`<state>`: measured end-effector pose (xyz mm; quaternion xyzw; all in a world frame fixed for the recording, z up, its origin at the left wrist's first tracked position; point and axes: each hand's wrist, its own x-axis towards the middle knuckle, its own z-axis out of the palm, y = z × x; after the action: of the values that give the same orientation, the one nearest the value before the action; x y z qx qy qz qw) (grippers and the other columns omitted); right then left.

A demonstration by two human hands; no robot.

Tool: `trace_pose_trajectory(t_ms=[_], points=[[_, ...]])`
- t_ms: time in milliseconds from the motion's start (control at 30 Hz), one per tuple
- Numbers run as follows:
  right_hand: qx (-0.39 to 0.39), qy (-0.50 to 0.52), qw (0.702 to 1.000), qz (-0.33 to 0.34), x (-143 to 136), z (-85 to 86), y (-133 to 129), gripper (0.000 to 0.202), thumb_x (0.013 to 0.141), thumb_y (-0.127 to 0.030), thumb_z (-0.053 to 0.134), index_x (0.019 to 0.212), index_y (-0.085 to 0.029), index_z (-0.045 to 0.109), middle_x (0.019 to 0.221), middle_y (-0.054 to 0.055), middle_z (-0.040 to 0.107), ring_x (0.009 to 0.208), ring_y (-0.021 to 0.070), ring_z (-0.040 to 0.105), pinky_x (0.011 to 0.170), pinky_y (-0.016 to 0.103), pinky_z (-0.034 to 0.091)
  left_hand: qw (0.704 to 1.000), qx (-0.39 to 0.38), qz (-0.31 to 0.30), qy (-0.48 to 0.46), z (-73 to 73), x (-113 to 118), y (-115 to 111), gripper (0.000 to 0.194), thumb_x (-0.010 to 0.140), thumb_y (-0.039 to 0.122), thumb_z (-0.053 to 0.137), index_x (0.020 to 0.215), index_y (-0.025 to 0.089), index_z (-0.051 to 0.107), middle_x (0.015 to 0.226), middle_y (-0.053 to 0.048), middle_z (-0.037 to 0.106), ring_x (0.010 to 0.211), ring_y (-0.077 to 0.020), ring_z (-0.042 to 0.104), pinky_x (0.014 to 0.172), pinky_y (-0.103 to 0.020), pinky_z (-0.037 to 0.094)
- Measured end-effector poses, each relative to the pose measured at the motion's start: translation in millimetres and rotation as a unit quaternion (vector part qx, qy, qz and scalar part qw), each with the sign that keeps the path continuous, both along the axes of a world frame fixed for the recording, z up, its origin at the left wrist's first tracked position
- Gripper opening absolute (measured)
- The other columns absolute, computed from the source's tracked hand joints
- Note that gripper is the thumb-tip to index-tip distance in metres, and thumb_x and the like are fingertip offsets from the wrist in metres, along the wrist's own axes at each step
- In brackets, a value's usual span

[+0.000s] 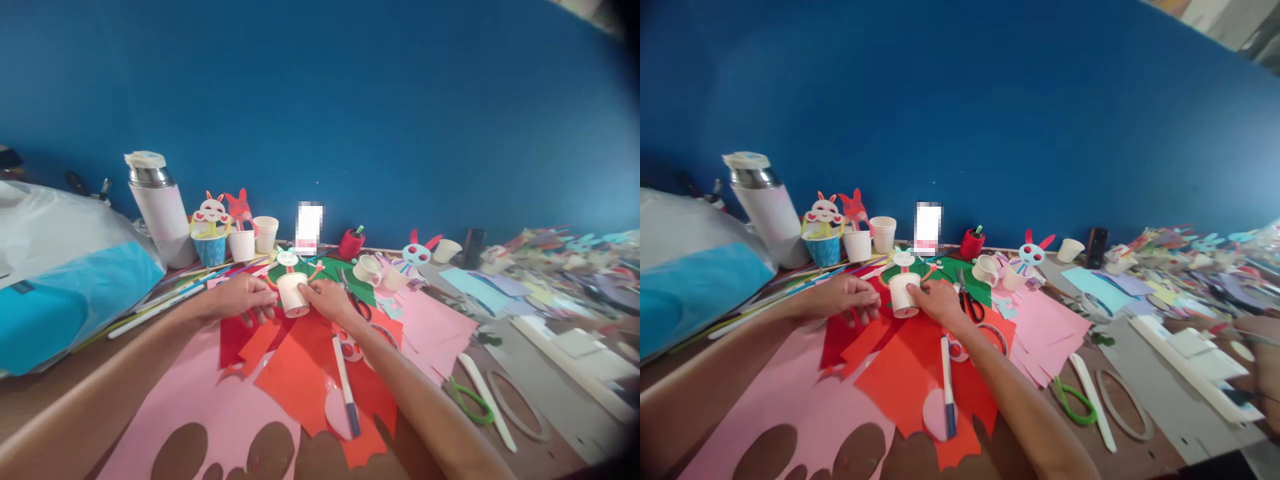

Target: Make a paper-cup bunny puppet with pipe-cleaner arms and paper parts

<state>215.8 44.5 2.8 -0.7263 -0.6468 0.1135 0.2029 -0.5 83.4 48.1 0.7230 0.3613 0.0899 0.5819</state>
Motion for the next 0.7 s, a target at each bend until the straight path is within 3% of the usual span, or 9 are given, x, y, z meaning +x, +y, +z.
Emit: trace_pose_trajectory(t_ms=[167, 233, 367, 433, 533, 700], points=[[0.089, -0.049, 0.995, 0.005, 1, 18.5, -13, 0.035, 0.080, -0.050, 0.047, 0.067, -0.021, 0.061, 0.062, -0.001, 0.064, 0.062, 0.0135, 0.057, 0.061, 0.024, 0.031, 0.999, 0.010, -0.019, -0.030, -4.1, 1, -3, 0.030, 0.076, 0.041, 0.051, 0.072, 0.013, 0.061, 0.073, -0.006, 0.067, 0.061, -0.0132, 0.060, 0.051, -0.022, 0.046], [0.127, -0.048, 0.990, 0.049, -6, 23.9, -21, 0.025, 0.080, -0.041, 0.051, 0.069, -0.021, 0.061, 0.063, -0.003, 0.064, 0.061, 0.0120, 0.056, 0.066, 0.025, 0.032, 0.998, 0.020, -0.002, -0.052, -8.3, 3, -3, 0.028, 0.076, 0.041, 0.051, 0.073, 0.014, 0.060, 0.071, -0.005, 0.067, 0.058, -0.0124, 0.059, 0.050, -0.022, 0.045], [0.112, -0.032, 0.963, 0.244, -23, 19.7, -34, 0.013, 0.081, -0.022, 0.052, 0.075, -0.021, 0.063, 0.073, -0.002, 0.066, 0.066, 0.0107, 0.056, 0.065, 0.023, 0.032, 0.996, 0.043, 0.021, -0.073, -19.0, 9, -4, 0.028, 0.077, 0.039, 0.049, 0.072, 0.014, 0.059, 0.069, -0.004, 0.065, 0.055, -0.0116, 0.057, 0.048, -0.021, 0.044], [0.117, -0.045, 0.944, 0.304, -29, 15.1, -39, 0.011, 0.081, -0.019, 0.052, 0.078, -0.021, 0.063, 0.075, -0.001, 0.065, 0.069, 0.0113, 0.056, 0.065, 0.024, 0.032, 0.995, 0.061, 0.028, -0.069, -25.3, 10, -8, 0.027, 0.077, 0.037, 0.048, 0.069, 0.014, 0.059, 0.065, -0.003, 0.063, 0.052, -0.0108, 0.056, 0.046, -0.021, 0.042], [0.171, -0.090, 0.922, 0.337, -33, 15.3, -48, 0.014, 0.084, -0.020, 0.049, 0.078, -0.020, 0.062, 0.072, 0.001, 0.063, 0.071, 0.0124, 0.054, 0.067, 0.026, 0.030, 0.993, 0.087, 0.058, -0.052, -35.1, 9, -20, 0.023, 0.076, 0.032, 0.049, 0.066, 0.014, 0.059, 0.055, 0.000, 0.059, 0.048, -0.0094, 0.053, 0.045, -0.019, 0.040], [0.225, -0.147, 0.888, 0.373, -30, 23.0, -63, 0.017, 0.087, -0.023, 0.045, 0.082, -0.020, 0.061, 0.075, 0.003, 0.061, 0.081, 0.0153, 0.054, 0.070, 0.030, 0.029, 0.990, 0.030, 0.112, -0.077, -47.3, 0, -41, 0.023, 0.077, 0.034, 0.047, 0.069, 0.014, 0.058, 0.061, -0.001, 0.062, 0.050, -0.0090, 0.054, 0.048, -0.019, 0.040]])
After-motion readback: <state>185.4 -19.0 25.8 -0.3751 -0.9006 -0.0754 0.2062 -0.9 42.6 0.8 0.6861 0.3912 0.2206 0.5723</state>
